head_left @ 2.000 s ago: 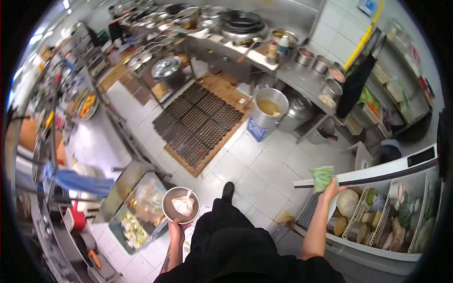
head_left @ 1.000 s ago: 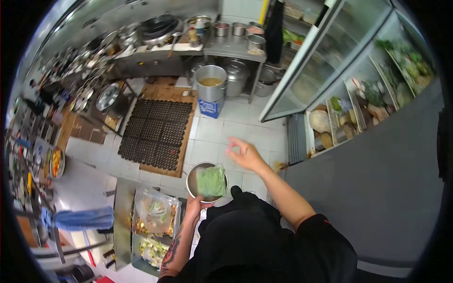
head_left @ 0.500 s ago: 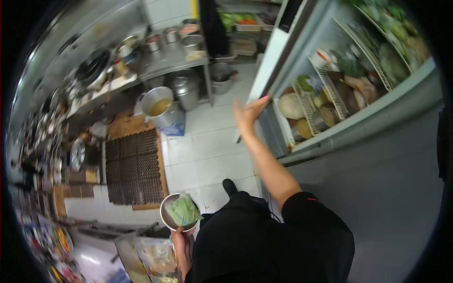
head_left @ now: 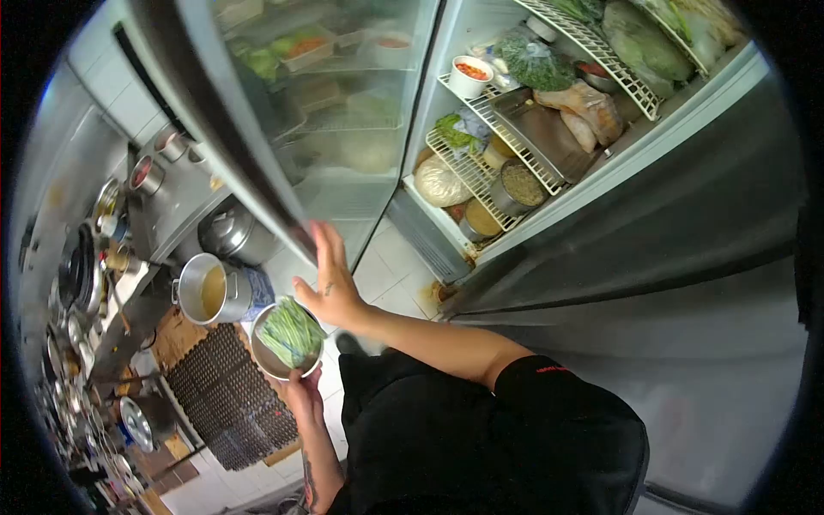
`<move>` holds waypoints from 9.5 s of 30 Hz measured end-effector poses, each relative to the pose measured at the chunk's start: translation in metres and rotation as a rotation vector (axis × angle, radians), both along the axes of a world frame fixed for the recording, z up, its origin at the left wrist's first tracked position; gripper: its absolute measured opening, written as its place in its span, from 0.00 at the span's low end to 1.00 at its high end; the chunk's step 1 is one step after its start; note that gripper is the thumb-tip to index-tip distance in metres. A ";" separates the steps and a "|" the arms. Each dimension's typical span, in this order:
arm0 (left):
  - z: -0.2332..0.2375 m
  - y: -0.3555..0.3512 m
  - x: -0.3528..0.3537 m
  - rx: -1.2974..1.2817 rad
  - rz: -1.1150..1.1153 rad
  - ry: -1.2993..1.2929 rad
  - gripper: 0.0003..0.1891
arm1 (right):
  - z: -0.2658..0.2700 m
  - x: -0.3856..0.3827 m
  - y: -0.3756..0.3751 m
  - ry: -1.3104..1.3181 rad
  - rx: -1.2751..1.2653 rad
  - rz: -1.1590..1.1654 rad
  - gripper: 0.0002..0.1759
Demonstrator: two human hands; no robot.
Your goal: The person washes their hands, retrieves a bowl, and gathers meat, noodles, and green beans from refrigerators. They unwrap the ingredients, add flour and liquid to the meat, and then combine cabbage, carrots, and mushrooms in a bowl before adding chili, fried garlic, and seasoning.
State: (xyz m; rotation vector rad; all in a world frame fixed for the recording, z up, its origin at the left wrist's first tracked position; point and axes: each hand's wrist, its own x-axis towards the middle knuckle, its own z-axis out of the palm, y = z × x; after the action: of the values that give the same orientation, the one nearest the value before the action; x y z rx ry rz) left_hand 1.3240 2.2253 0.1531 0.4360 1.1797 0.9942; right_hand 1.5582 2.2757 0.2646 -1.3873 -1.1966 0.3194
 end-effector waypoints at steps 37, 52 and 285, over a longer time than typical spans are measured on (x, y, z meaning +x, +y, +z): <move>0.015 0.199 0.100 0.026 0.233 -0.061 0.22 | -0.119 0.561 -0.009 -0.033 -0.454 -1.394 0.25; 0.007 -0.115 -0.113 0.093 0.173 -0.095 0.24 | -0.211 0.188 -0.090 1.429 0.171 -0.065 0.21; 0.124 -0.514 -2.705 0.396 0.009 -0.038 0.26 | -0.030 -2.733 -0.541 1.299 -0.764 0.741 0.30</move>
State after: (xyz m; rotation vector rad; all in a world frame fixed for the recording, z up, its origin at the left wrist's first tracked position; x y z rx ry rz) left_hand -1.3809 1.7109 0.2770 0.7207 0.9499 1.2428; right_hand -1.1753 1.7344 0.2342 -0.8739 -0.3711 1.9974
